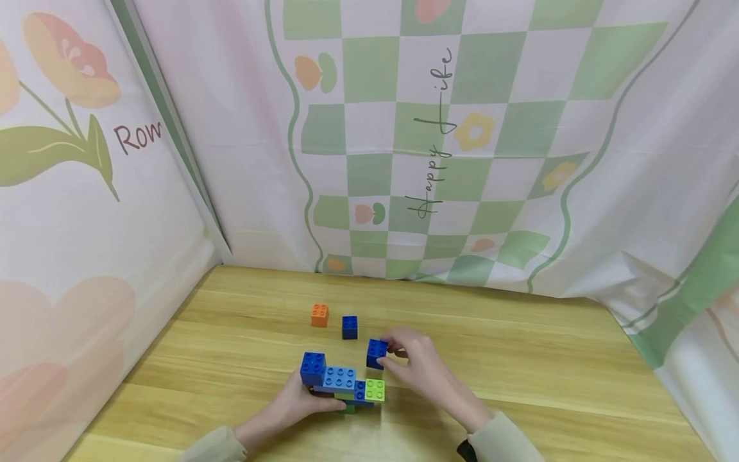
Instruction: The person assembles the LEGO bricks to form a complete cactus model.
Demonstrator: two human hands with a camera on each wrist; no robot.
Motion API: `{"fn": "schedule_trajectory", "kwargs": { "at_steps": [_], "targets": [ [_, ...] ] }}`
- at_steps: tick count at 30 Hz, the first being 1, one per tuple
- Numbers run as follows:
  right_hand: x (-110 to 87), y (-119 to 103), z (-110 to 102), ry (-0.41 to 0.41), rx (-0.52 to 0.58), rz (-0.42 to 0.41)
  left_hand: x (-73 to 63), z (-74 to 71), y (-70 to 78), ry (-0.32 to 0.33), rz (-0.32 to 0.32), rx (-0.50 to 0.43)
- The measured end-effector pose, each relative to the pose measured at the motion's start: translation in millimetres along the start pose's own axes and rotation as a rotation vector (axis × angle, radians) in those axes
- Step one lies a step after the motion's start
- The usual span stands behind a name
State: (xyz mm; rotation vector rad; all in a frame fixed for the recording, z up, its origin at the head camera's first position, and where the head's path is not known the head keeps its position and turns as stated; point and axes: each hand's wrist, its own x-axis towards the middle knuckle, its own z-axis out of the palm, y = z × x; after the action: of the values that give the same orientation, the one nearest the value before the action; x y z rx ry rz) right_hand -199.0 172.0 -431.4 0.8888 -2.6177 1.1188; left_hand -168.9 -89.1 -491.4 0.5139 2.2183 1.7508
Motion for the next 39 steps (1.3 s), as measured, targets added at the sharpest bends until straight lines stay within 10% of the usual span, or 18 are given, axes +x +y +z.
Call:
{"fn": "schedule_trajectory", "kwargs": {
  "at_steps": [39],
  "targets": [
    [-41.9, -25.7, -15.3, 0.047, -0.024, -0.074, -1.0, -0.7, 1.3, -0.005, -0.004, 0.015]
  ]
}}
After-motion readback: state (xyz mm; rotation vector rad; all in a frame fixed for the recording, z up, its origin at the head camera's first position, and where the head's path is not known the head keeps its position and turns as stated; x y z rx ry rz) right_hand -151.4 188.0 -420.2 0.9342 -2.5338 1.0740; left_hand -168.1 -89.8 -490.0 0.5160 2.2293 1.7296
